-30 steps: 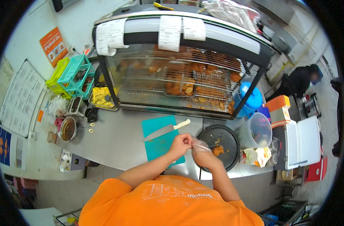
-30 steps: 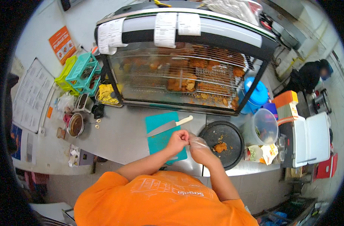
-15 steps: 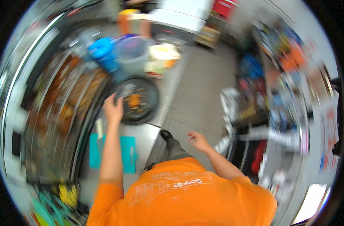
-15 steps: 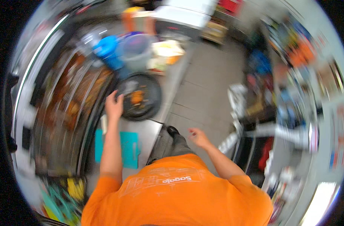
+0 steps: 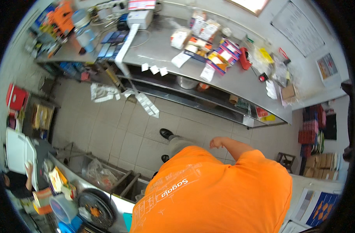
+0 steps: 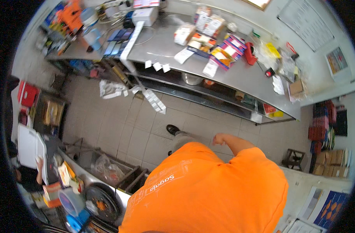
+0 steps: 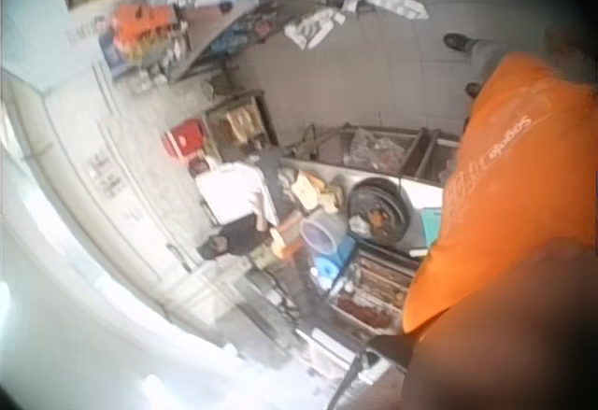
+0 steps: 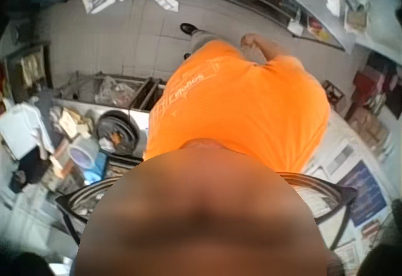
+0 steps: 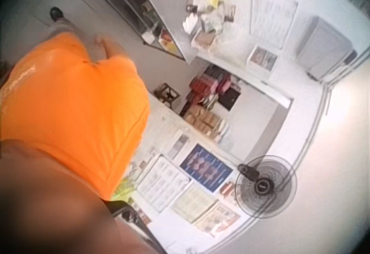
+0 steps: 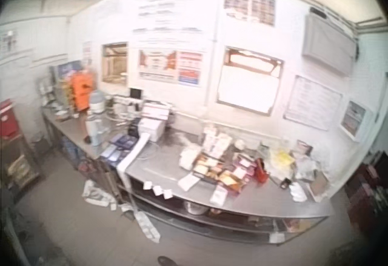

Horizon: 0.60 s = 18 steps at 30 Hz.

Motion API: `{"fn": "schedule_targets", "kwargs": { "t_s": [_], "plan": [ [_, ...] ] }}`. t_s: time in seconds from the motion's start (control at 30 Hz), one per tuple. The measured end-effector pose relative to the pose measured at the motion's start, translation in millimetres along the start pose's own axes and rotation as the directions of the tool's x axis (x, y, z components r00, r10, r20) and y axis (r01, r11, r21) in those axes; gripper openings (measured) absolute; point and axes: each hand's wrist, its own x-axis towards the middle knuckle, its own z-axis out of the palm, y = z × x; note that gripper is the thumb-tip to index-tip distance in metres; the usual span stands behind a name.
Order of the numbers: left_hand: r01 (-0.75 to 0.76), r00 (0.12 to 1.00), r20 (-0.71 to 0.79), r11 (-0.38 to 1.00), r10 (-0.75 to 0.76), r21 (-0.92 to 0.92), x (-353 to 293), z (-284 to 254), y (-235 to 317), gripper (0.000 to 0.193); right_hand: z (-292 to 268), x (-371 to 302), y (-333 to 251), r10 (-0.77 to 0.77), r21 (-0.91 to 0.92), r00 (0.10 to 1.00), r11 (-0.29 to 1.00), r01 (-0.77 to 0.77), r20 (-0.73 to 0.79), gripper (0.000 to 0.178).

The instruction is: The person assembles multiple food orders by placing fried chicken, rice, and vegetables into takeaway boxes. They use a knife to cut chicken, a ladle to add sauce, and tongs to transfer items from a heated display case into boxes, then place the completed boxes on a counter.

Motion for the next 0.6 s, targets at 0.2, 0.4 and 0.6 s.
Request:
{"fn": "schedule_targets", "kwargs": {
  "t_s": [0.2,0.4,0.6],
  "plan": [
    [0.213,0.972,0.018,0.916,-0.232,0.339,69,-22,36,0.042,-124,-43,-7,-0.028,0.144,0.421,0.917,0.371,-0.907,0.032],
    [0.032,0.989,-0.13,0.785,0.063,0.619,196,-53,224,0.043,-349,-78,78,0.372,0.327,-0.011,0.831,0.451,-0.928,0.024],
    [-0.464,0.762,-0.077,0.624,0.643,0.629,280,58,552,0.035,-510,-60,221,0.536,0.442,-0.408,0.843,0.307,-0.739,0.015]
  ]
}}
